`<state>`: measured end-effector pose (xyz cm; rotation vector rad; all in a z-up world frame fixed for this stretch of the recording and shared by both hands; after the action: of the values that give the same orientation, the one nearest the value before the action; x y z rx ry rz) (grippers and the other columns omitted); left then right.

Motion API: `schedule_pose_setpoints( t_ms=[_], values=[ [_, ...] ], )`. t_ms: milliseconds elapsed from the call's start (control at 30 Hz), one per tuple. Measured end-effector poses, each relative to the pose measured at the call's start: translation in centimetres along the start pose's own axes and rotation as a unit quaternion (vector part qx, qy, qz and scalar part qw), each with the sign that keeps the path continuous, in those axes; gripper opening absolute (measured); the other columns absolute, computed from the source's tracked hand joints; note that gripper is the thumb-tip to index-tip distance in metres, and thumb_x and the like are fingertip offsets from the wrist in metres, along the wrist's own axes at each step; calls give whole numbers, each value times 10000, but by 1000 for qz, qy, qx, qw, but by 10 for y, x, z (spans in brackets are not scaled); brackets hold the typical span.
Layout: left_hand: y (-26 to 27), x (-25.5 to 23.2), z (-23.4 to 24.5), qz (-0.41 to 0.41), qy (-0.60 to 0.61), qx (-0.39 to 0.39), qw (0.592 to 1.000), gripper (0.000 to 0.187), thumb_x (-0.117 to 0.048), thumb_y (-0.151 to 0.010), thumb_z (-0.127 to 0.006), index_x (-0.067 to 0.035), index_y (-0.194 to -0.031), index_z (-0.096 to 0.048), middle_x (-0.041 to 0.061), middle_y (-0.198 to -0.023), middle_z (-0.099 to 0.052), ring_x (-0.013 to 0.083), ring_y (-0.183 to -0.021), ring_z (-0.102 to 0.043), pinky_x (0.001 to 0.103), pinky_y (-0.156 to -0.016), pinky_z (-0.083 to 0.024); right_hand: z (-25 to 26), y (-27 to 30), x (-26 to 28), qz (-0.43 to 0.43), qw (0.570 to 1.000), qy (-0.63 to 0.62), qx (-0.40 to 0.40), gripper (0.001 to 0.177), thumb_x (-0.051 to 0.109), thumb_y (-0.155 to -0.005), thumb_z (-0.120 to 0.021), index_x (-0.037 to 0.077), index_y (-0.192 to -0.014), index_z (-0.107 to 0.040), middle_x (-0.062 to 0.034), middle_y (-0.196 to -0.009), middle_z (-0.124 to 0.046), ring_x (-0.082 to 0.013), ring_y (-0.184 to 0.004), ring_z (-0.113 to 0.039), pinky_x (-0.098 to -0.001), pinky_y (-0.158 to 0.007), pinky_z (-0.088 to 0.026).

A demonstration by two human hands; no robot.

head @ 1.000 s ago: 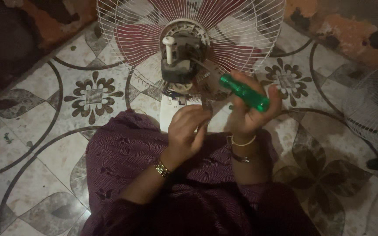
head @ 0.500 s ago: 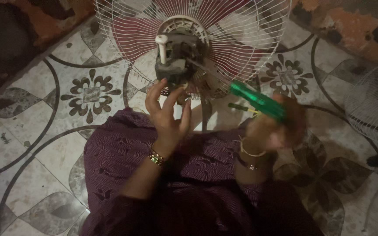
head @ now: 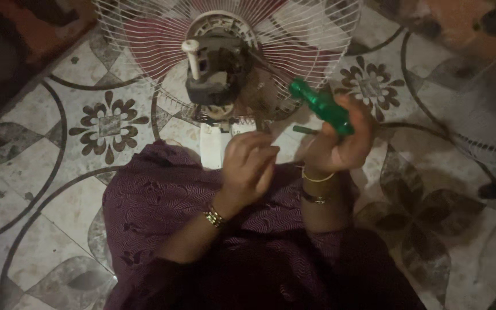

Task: The person uses a green-handled screwdriver to loosen and remove the central cap of a white electric fan. They then remove the cap and begin to unscrew the motor housing nut.

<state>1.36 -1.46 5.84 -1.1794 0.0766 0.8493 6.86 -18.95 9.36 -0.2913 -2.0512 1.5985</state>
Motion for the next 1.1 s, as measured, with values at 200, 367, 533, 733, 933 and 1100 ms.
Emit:
schedule_pose_setpoints(
  t_ms=[200, 367, 533, 733, 933, 1100],
  values=[
    [4, 35, 15, 63, -67, -155, 984, 427, -102, -858, -747, -29, -1242, -574, 164, -1395, -428, 300, -1360, -416, 469, -1192, -362, 0, -3, -18, -97, 993, -58, -34, 322, 133, -1037, -685, 22, -1327, -597, -157, -1229, -685, -239, -1102, -683, -309, -916, -620],
    [6, 64, 30, 135, -90, -243, 956, 752, -176, -936, -787, -32, -1485, -293, 130, -1444, -345, 275, -1386, -368, 424, -1211, -343, -17, -5, -24, -103, 993, -51, 19, 273, 120, -1081, -663, 25, -1329, -600, -155, -1207, -678, -225, -1025, -676, -329, -901, -615],
    [-7, 76, 44, 165, -3, -188, 968, 931, -230, -976, -738, -35, -1630, -104, 206, -1636, -317, 320, -1559, -319, 483, -1335, -289, 4, -21, -12, -51, 993, -89, -62, 250, 171, -1006, -628, -13, -1167, -677, -118, -926, -719, -104, -660, -611, -226, -534, -485],
    [-22, 72, 49, 199, 63, -145, 967, 686, -207, -1049, -685, -53, -1621, -338, 211, -1603, -452, 315, -1471, -470, 474, -1265, -419, 6, -12, 18, 25, 997, 53, -54, 262, 242, -1043, -562, 70, -1226, -637, -118, -978, -687, -151, -788, -650, -258, -617, -542],
    [-26, 44, 48, 172, 13, -116, 978, 722, -209, -1015, -703, -77, -1618, -329, 197, -1577, -468, 316, -1411, -505, 474, -1229, -467, -7, -3, 33, 93, 995, 23, -36, 385, 222, -1039, -582, 79, -1389, -513, -179, -1113, -654, -211, -964, -678, -280, -750, -607],
    [-29, 37, 53, 189, 5, -101, 977, 773, -204, -984, -702, -37, -1620, -297, 215, -1596, -429, 341, -1481, -434, 505, -1262, -397, -1, -6, 38, 142, 989, -27, -1, 363, 109, -1047, -582, 66, -1401, -520, -245, -1150, -683, -172, -884, -726, -235, -677, -624]
  ],
)
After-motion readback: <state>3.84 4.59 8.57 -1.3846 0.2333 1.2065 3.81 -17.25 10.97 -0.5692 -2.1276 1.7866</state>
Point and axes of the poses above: each hand's wrist, its own y-axis away from the middle knuckle, its own z-axis out of the back of the hand, x = y × z, the point moved 4 cm from there along -y, towards the middle knuckle
